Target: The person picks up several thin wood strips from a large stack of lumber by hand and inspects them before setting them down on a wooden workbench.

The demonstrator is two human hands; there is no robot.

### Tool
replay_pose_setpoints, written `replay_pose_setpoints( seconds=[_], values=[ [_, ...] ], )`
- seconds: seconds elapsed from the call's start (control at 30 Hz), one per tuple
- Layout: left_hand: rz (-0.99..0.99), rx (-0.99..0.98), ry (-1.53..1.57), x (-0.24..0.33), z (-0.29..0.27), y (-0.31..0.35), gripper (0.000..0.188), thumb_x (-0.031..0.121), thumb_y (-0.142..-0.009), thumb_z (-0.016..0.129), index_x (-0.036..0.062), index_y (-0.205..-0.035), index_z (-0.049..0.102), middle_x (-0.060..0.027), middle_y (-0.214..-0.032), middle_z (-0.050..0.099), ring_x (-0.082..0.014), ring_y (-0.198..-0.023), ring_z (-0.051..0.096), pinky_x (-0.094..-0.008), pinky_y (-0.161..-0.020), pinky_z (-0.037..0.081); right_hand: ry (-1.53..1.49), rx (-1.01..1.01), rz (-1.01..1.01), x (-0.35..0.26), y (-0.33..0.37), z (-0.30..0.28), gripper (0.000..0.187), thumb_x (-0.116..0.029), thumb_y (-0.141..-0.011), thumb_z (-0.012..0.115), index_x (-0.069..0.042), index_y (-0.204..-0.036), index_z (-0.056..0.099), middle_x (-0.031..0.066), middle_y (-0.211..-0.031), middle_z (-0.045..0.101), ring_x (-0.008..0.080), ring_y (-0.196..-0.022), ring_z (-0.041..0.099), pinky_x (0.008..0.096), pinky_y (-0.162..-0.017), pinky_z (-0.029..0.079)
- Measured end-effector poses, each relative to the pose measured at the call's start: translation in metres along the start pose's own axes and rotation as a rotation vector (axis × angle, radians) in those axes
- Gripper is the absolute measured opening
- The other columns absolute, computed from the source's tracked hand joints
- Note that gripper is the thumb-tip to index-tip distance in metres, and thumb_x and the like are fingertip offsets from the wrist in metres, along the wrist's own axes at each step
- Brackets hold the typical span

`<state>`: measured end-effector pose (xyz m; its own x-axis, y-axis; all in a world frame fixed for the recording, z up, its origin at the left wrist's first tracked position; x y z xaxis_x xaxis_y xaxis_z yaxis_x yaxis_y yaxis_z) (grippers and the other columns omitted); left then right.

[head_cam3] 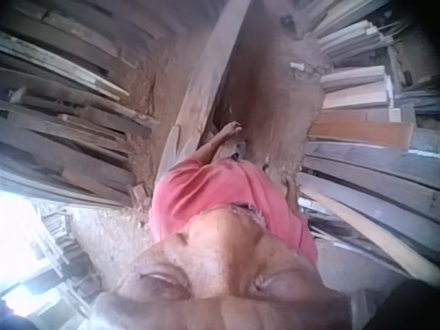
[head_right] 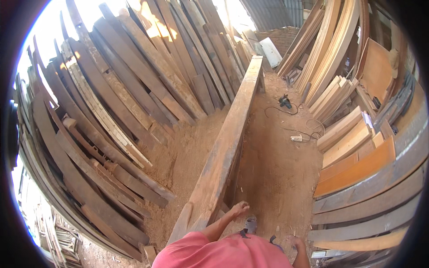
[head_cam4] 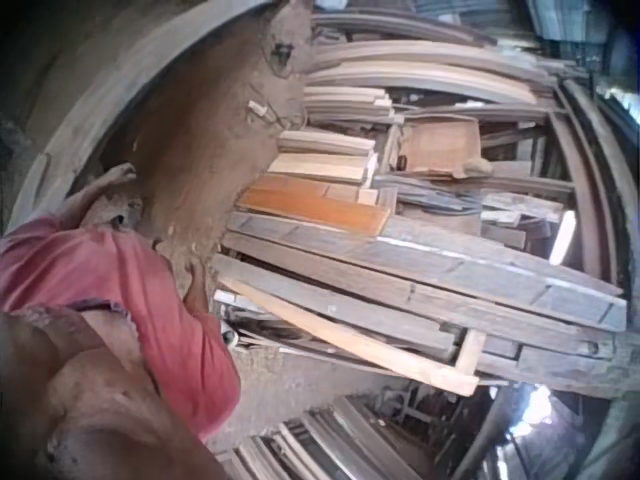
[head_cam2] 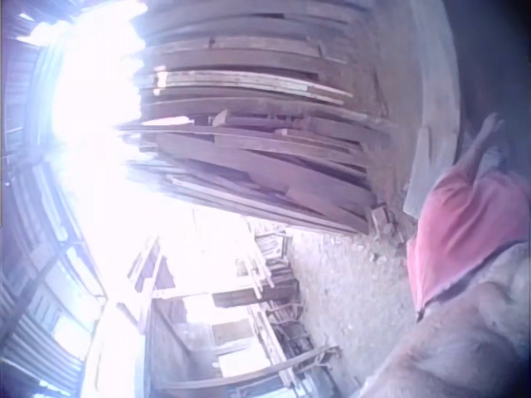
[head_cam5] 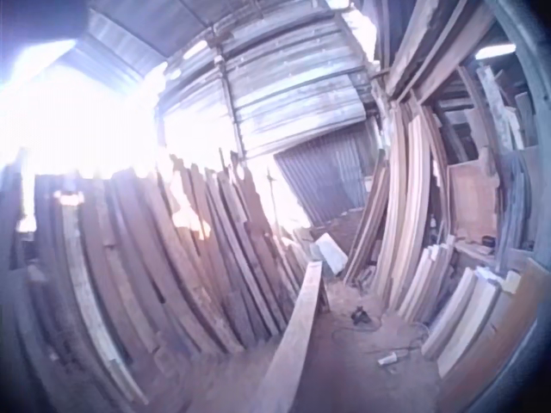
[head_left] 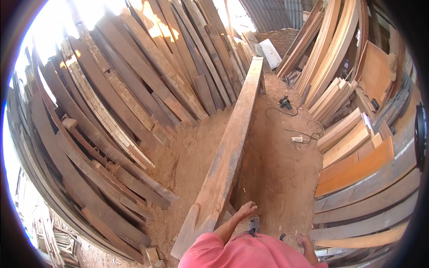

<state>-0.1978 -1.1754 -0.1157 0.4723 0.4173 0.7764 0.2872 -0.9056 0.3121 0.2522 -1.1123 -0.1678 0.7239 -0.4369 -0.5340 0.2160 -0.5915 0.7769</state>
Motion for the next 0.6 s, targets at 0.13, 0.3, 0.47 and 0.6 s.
replay_pose_setpoints(
  seconds=[0.13, 0.3, 0.47, 0.6],
  values=[
    [0.051, 0.157, -0.239, 0.048, -0.068, -0.074, 0.049, 0.038, -0.087, 0.056, 0.0061, -0.124, 0.052, -0.0204, -0.124, 0.055, -0.0360, -0.119, 0.050, -0.0483, -0.103, 0.035, 0.049, 0.318, 0.043, 0.022, -0.036, -0.031, 0.050, -0.039, -0.079, 0.069, 0.002, -0.107, 0.066, 0.0114, -0.088, 0.067, 0.0202, -0.079, 0.060, 0.0398, -0.074, 0.050],
    [-0.158, 0.271, -0.194, 0.081, -0.131, -0.129, 0.061, 0.040, -0.085, 0.059, 0.0058, -0.133, 0.042, -0.0237, -0.143, 0.034, -0.0423, -0.132, 0.032, -0.0513, -0.109, 0.027, 0.536, 0.017, -0.016, 0.013, -0.078, -0.035, 0.041, -0.032, -0.077, 0.071, 0.002, -0.100, 0.069, 0.0166, -0.100, 0.067, 0.0261, -0.084, 0.063, 0.0401, -0.074, 0.049],
    [-0.484, 0.508, -0.305, 0.050, -0.187, -0.173, 0.081, 0.043, -0.082, 0.061, -0.0004, -0.142, 0.028, -0.0308, -0.150, 0.016, -0.0431, -0.141, 0.013, -0.0522, -0.114, 0.012, 0.489, 0.003, 0.011, -0.074, -0.135, -0.068, 0.040, -0.031, -0.077, 0.071, 0.003, -0.099, 0.068, 0.0150, -0.094, 0.066, 0.0242, -0.080, 0.061, 0.0397, -0.069, 0.049],
    [-0.597, 0.536, -0.251, 0.007, -0.193, -0.207, 0.089, 0.047, -0.082, 0.058, -0.0047, -0.144, 0.021, -0.0332, -0.150, 0.014, -0.0480, -0.140, 0.008, -0.0555, -0.114, 0.007, 0.489, 0.000, -0.027, -0.158, -0.210, -0.114, 0.040, -0.031, -0.078, 0.071, 0.004, -0.098, 0.067, 0.0137, -0.089, 0.065, 0.0226, -0.077, 0.060, 0.0393, -0.066, 0.049]
  ],
)
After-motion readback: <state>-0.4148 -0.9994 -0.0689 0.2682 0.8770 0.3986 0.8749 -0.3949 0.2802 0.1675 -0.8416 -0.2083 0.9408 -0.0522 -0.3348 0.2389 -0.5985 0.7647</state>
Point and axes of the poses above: each hand's wrist, its own y-axis away from the middle knuckle, its own z-axis out of the palm, x = y × z, the point moved 6 cm from there along -y, towards the middle knuckle
